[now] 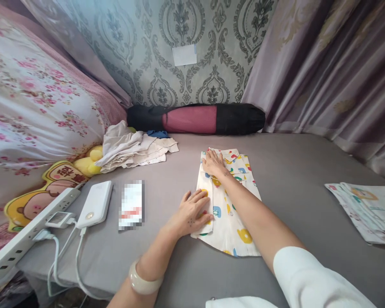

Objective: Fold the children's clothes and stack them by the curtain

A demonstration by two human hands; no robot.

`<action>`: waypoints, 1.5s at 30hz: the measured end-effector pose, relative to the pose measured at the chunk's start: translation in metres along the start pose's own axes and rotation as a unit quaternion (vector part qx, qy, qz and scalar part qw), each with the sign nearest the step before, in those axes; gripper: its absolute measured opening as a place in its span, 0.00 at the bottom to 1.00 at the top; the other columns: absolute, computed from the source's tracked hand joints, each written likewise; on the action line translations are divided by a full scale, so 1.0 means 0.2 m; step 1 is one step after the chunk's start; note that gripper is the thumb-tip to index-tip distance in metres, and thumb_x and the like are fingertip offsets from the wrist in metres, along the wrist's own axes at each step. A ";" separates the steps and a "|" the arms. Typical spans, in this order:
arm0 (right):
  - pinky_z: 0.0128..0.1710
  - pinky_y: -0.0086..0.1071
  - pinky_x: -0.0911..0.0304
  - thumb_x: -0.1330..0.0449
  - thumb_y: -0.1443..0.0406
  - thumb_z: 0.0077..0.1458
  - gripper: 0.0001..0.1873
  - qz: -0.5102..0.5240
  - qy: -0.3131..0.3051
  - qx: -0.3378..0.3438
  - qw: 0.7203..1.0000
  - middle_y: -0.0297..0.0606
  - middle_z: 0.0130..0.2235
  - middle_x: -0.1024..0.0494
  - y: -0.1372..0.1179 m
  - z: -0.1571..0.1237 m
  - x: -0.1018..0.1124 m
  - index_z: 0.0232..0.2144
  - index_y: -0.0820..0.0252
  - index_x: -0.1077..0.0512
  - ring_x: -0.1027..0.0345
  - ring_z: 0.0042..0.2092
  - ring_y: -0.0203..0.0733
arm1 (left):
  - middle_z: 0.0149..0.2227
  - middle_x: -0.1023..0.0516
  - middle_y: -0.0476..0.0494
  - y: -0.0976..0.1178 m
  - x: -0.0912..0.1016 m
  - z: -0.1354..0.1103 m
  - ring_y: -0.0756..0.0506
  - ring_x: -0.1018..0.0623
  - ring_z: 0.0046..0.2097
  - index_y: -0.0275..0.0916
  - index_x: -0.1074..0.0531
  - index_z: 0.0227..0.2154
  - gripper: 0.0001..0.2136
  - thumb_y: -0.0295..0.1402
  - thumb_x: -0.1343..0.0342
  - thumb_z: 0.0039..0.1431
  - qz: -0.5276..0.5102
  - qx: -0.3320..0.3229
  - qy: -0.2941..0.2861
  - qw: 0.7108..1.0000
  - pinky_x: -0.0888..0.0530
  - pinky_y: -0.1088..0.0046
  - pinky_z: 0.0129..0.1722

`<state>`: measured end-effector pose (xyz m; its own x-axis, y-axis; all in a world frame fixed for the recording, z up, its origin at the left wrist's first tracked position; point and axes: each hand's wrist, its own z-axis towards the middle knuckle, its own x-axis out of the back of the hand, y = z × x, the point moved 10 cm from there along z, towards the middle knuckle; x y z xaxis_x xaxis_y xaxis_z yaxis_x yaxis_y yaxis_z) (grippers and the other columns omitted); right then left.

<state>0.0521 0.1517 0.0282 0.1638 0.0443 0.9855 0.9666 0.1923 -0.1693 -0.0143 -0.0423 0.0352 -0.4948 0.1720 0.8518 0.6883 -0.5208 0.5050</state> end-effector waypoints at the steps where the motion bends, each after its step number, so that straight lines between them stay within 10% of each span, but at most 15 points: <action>1: 0.69 0.49 0.71 0.63 0.60 0.67 0.32 -0.003 0.005 0.006 1.000 0.49 0.71 0.52 -0.02 0.02 -0.01 0.67 0.73 0.48 0.65 0.72 0.46 | 0.62 0.32 0.36 0.01 0.00 0.00 0.36 0.38 0.67 0.44 0.30 0.55 0.21 0.46 0.45 0.63 -0.003 0.000 -0.002 1.000 0.44 0.44 0.65; 12: 0.69 0.47 0.69 0.65 0.57 0.68 0.34 0.006 0.005 -0.001 1.000 0.48 0.72 0.55 -0.04 0.11 -0.15 0.69 0.73 0.52 0.66 0.72 0.46 | 0.63 0.32 0.41 0.01 -0.02 0.01 0.35 0.40 0.68 0.46 0.31 0.56 0.19 0.43 0.45 0.63 -0.020 0.008 -0.033 0.999 0.47 0.39 0.65; 45: 0.67 0.57 0.69 0.66 0.54 0.68 0.33 0.016 0.020 -0.018 1.000 0.46 0.72 0.55 0.25 -0.15 -0.02 0.69 0.59 0.49 0.67 0.72 0.51 | 0.65 0.34 0.41 -0.01 -0.04 0.00 0.36 0.43 0.69 0.46 0.31 0.56 0.20 0.44 0.46 0.64 -0.008 0.016 -0.052 0.999 0.48 0.42 0.66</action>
<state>0.1054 0.1322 0.0158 0.2025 0.0117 0.9792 0.9668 0.1567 -0.2018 -0.0112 -0.0429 0.0277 -0.4498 0.2664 0.8525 0.6983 -0.4902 0.5216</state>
